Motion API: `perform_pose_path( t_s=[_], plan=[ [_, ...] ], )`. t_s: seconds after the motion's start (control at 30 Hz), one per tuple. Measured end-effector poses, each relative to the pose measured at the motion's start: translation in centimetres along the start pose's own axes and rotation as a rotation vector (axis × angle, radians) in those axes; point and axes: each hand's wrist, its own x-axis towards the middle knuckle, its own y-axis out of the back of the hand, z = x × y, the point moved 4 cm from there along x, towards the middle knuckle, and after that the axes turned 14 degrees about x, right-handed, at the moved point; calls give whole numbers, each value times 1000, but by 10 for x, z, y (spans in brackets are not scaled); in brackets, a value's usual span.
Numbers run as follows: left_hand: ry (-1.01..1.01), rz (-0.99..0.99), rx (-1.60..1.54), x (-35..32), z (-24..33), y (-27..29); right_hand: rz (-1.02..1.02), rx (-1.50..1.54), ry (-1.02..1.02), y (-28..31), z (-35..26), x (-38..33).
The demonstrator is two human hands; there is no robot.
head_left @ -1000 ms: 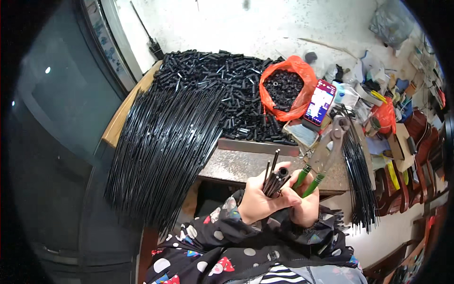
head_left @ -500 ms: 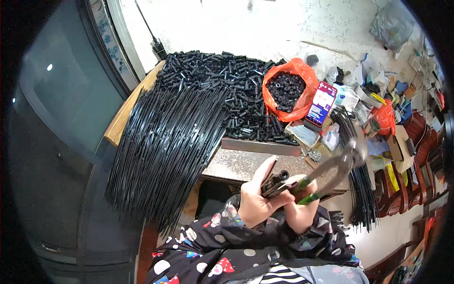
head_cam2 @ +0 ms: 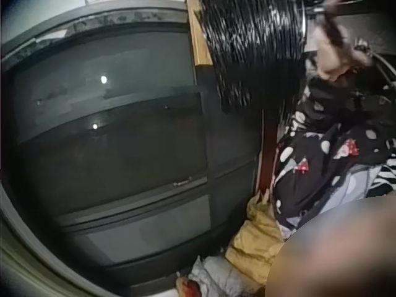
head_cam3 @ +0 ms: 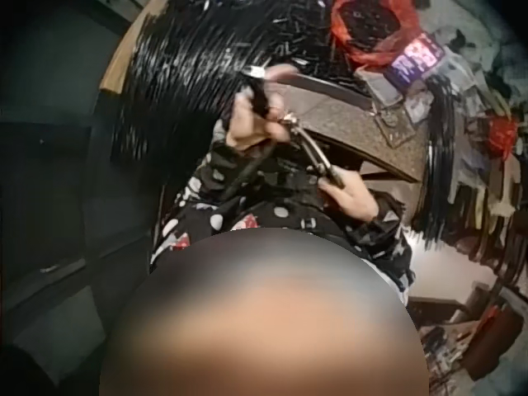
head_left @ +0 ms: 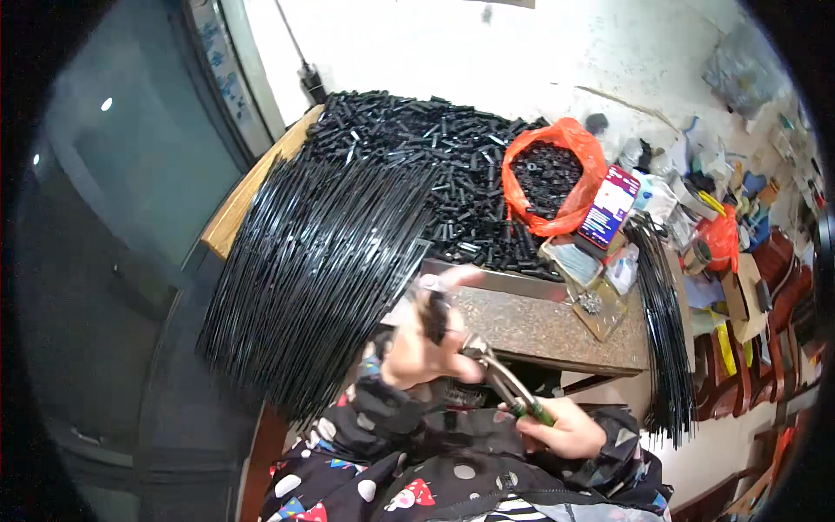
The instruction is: Assembling cable bundles by grouping black wires and attaching small plastic connectors and tape.
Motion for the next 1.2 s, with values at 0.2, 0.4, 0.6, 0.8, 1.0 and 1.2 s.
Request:
perform_pose_path(
  t_s=[0.2, 0.4, 0.6, 0.8, 1.0, 1.2],
  plan=[
    [286, 69, 37, -9, 6, -19, -80, 404, 68, -8, -4, 7],
    [238, 134, 208, -14, 9, -23, -349, 539, -220, 4, 3, -5],
    [108, 189, 326, -11, 2, -19, 121, -608, 209, 13, -34, -11],
    [91, 122, 319, -3, 8, -22, 256, -565, 397, 9, -27, -6],
    [133, 164, 166, -8, 12, -21, 111, -142, 245, -4, -20, 1],
    [172, 292, 334, -8, 19, -25, 222, -292, 236, -8, -22, 5]
  ],
)
